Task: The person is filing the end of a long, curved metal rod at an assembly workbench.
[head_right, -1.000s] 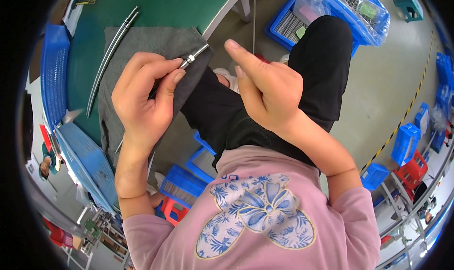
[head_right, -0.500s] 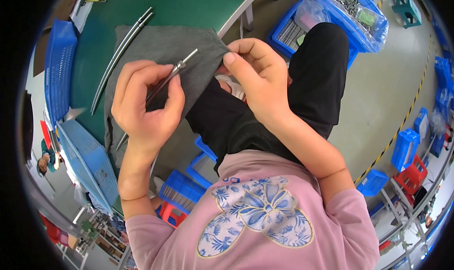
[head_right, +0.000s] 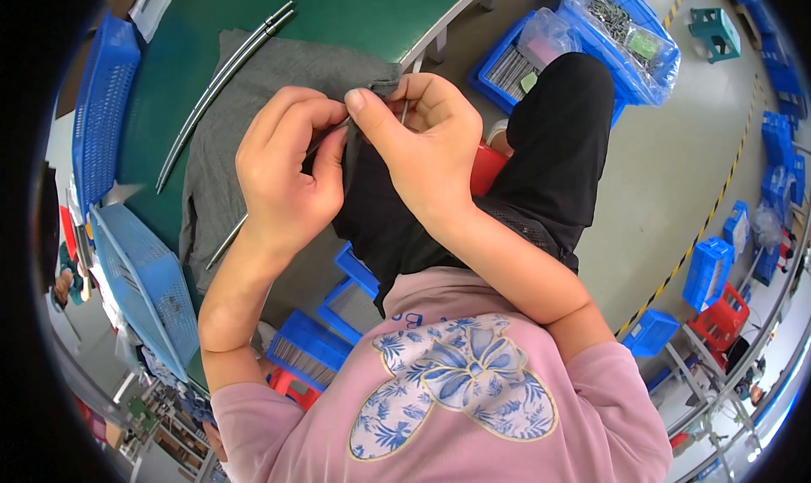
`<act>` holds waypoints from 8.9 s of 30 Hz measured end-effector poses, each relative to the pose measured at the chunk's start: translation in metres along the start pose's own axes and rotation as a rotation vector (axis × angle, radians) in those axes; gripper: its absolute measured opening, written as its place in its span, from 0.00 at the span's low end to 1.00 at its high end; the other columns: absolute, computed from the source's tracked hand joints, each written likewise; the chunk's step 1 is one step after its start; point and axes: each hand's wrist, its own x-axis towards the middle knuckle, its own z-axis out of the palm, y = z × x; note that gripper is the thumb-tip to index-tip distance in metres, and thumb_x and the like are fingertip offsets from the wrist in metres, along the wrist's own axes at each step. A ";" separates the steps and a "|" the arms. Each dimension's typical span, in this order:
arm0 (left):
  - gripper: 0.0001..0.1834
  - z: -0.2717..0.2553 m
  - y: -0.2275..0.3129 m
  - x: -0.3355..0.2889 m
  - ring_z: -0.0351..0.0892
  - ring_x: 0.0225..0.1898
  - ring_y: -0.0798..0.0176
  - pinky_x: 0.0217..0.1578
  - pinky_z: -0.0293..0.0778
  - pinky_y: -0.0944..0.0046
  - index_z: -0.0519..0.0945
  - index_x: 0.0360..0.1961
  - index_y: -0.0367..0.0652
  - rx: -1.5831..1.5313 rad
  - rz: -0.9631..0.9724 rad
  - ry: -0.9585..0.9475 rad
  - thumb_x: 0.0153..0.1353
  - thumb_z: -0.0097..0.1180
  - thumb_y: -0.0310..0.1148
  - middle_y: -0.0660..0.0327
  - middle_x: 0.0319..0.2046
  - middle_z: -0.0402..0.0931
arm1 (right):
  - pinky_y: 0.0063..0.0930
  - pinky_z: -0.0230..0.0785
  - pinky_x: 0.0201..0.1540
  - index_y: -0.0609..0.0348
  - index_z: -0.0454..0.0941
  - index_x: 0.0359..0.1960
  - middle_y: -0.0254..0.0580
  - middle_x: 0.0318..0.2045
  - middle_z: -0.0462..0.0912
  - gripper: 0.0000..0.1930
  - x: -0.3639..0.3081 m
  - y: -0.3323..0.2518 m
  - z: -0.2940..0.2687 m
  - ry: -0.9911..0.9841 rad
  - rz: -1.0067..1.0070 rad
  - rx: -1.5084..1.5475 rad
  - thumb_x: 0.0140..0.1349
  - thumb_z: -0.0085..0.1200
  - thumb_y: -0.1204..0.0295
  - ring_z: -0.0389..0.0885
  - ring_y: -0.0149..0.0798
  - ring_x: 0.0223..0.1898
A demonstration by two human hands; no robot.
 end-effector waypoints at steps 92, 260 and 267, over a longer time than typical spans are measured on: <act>0.09 0.002 0.011 0.019 0.78 0.30 0.56 0.30 0.74 0.62 0.77 0.30 0.38 0.174 -0.019 -0.112 0.47 0.62 0.17 0.59 0.29 0.75 | 0.20 0.62 0.24 0.65 0.73 0.48 0.35 0.18 0.72 0.14 -0.005 -0.039 -0.065 -0.277 -0.394 -0.630 0.62 0.41 0.85 0.68 0.28 0.18; 0.08 0.007 0.002 0.015 0.73 0.24 0.57 0.25 0.68 0.63 0.79 0.25 0.36 -0.080 -0.093 -0.010 0.44 0.65 0.17 0.58 0.24 0.72 | 0.23 0.55 0.15 0.55 0.83 0.50 0.27 0.11 0.64 0.27 -0.024 0.015 -0.079 -0.285 -0.958 -1.208 0.42 0.55 0.82 0.63 0.28 0.11; 0.08 0.004 0.004 0.016 0.73 0.24 0.57 0.24 0.68 0.63 0.78 0.24 0.36 -0.102 -0.129 0.011 0.43 0.65 0.16 0.58 0.24 0.72 | 0.23 0.54 0.14 0.55 0.84 0.47 0.28 0.10 0.61 0.26 -0.010 -0.001 -0.061 -0.250 -1.012 -1.186 0.41 0.56 0.81 0.60 0.29 0.10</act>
